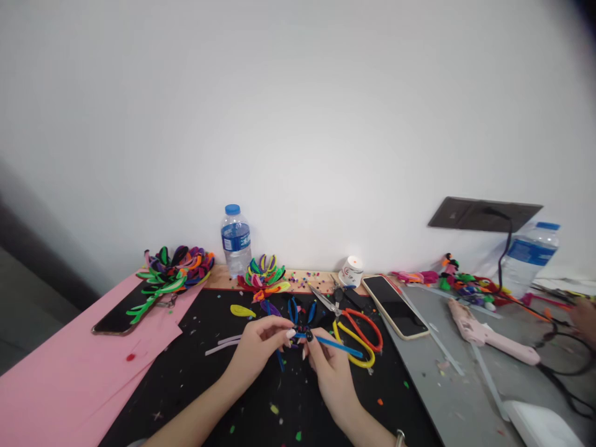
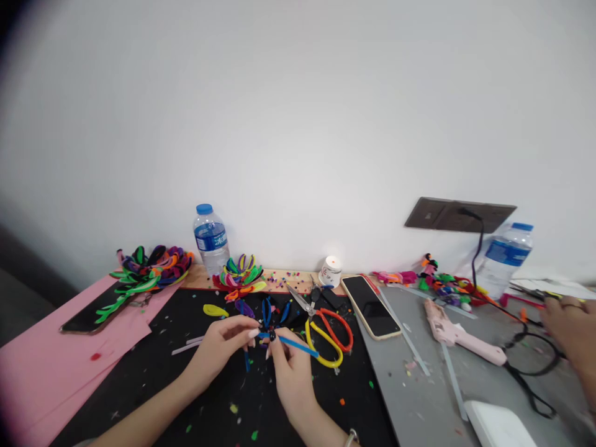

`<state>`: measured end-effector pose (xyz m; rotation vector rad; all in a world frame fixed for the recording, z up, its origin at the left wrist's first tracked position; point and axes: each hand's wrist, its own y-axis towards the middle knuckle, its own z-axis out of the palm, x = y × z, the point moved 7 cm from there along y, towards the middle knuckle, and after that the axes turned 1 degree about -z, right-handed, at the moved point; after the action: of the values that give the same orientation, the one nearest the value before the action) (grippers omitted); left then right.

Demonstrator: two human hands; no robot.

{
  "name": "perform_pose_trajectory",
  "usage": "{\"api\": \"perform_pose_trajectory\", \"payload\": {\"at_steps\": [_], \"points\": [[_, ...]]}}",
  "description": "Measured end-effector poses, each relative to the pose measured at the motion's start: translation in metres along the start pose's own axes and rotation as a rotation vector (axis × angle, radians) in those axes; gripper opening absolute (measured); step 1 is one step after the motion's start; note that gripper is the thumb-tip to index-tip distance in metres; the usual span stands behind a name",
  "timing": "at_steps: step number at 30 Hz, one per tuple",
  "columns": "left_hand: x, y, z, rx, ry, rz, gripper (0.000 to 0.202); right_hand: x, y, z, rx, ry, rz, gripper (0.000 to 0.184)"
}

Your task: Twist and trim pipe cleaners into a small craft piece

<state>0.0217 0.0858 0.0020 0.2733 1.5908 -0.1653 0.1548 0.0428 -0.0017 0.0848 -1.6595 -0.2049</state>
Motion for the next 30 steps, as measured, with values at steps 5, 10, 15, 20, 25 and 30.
{"api": "perform_pose_trajectory", "payload": {"at_steps": [5,10,15,20,25,30], "points": [[0.009,-0.001,0.005,0.005,-0.132,-0.108,0.019,0.001,0.001,-0.001,-0.016,-0.067,-0.04,0.025],[0.012,-0.004,0.006,-0.042,-0.203,-0.15,0.026,0.004,0.001,0.003,-0.016,-0.077,-0.068,0.023],[0.014,-0.005,0.005,-0.076,-0.265,-0.182,0.031,0.012,0.0,0.006,0.016,-0.144,-0.12,0.024],[0.018,-0.008,0.01,-0.05,-0.389,-0.249,0.024,0.009,0.0,-0.001,-0.04,-0.191,-0.104,0.023],[0.021,-0.011,0.017,-0.016,-0.447,-0.283,0.025,0.007,0.0,-0.004,-0.077,-0.205,-0.106,0.022],[0.019,-0.009,0.014,-0.021,-0.352,-0.239,0.028,0.009,0.001,-0.001,-0.049,-0.169,-0.098,0.025]]}}
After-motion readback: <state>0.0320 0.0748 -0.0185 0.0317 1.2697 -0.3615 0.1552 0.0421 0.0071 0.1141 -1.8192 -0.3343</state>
